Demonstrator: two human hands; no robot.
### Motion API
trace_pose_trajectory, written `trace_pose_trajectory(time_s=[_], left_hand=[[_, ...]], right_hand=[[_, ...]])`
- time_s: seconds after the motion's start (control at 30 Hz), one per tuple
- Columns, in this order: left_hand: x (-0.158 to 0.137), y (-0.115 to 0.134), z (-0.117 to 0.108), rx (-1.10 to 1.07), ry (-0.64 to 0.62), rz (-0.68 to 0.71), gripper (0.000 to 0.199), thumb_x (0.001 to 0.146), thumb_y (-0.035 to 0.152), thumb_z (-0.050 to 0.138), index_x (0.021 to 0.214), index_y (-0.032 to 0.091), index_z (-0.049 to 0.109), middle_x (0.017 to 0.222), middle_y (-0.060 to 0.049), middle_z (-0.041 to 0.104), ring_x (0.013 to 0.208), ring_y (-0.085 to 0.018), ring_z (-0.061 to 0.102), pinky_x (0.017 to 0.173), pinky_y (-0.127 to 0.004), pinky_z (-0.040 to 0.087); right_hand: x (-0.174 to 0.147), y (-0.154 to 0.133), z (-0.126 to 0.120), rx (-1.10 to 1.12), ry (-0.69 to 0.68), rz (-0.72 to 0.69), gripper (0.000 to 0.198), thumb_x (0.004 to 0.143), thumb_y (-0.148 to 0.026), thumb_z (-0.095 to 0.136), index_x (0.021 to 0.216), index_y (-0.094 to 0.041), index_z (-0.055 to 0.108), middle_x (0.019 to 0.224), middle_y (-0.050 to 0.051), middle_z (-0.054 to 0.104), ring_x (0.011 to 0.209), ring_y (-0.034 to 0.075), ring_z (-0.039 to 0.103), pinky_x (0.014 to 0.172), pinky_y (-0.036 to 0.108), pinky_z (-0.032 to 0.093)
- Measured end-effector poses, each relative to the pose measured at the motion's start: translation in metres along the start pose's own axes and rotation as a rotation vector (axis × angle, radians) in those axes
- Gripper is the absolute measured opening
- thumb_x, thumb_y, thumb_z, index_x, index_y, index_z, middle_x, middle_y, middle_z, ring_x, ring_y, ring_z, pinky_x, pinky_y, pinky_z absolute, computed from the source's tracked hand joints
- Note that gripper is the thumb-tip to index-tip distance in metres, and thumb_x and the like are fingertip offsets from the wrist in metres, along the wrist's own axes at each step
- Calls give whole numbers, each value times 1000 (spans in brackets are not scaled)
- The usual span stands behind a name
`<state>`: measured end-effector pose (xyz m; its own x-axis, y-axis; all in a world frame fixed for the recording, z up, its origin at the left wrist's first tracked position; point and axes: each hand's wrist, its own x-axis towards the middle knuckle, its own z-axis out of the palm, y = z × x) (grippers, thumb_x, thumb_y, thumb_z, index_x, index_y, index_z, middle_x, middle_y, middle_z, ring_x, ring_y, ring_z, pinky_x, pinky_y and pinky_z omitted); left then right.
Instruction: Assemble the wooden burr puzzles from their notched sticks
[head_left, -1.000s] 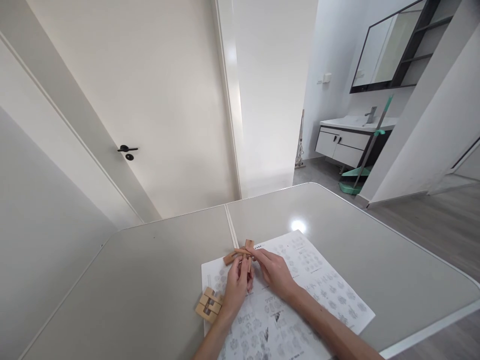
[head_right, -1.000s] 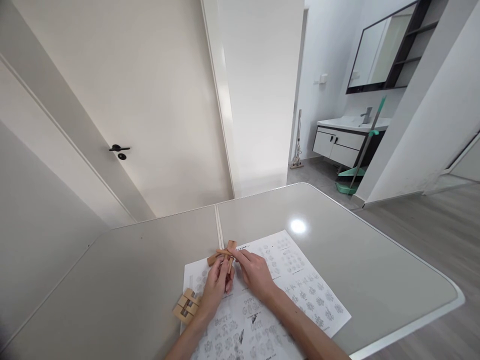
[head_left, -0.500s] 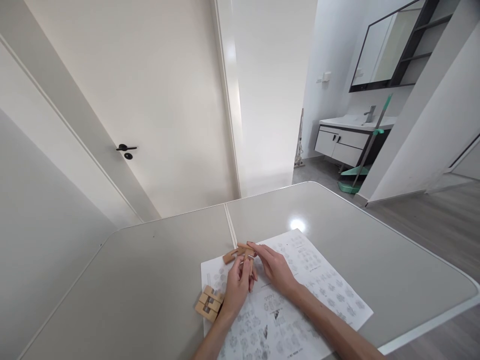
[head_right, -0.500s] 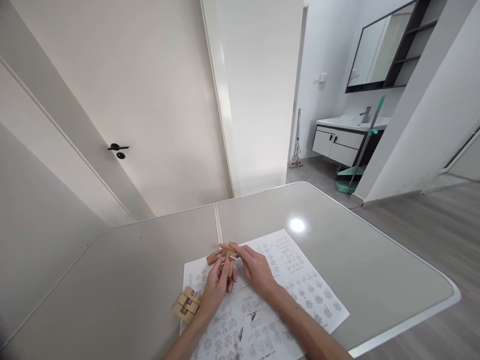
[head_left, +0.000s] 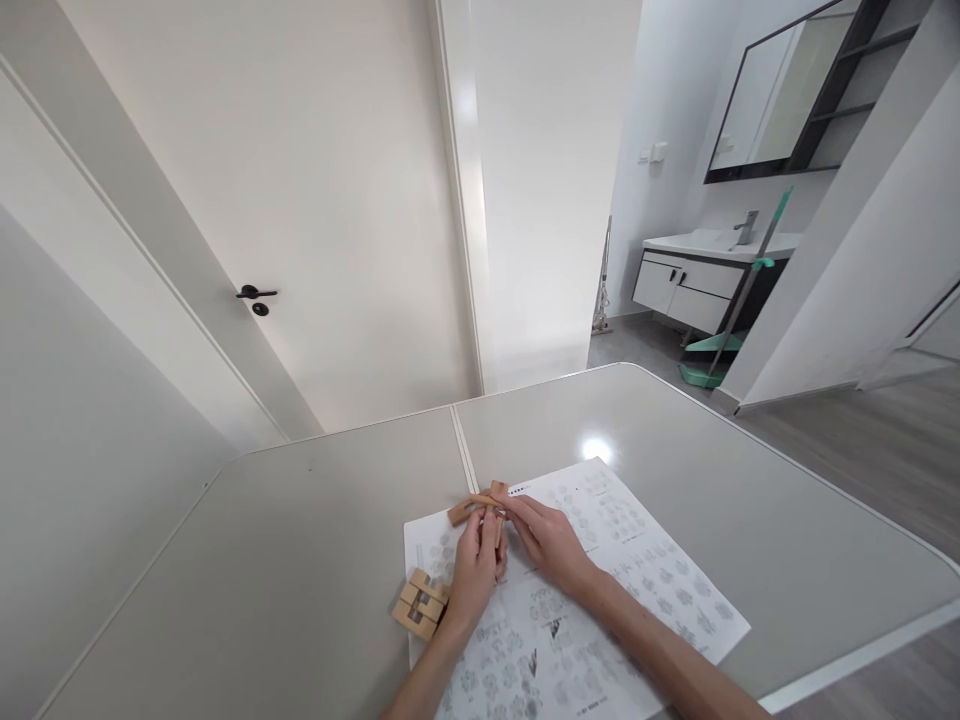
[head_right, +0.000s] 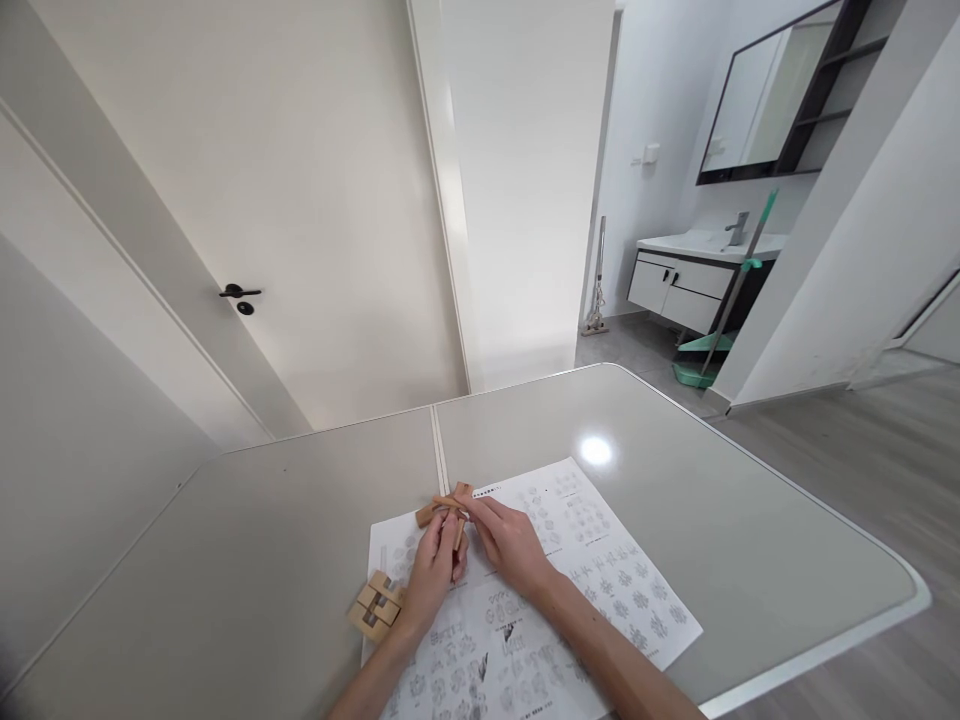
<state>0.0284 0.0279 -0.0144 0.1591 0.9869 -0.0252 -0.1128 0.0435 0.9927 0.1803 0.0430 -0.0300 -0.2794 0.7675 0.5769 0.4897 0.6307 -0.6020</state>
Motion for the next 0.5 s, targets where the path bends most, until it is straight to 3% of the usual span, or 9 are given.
trace_pose_trajectory(time_s=[0.5], left_hand=[[-1, 4, 2, -28, 2, -56, 47, 89, 69, 57, 91, 22, 51, 56, 9, 37, 43, -6, 26, 40, -19, 23]], right_hand=[[0, 0, 0, 92, 1, 14, 39, 107, -24, 41, 143, -33, 53, 121, 6, 72, 101, 20, 72, 87, 33, 59]])
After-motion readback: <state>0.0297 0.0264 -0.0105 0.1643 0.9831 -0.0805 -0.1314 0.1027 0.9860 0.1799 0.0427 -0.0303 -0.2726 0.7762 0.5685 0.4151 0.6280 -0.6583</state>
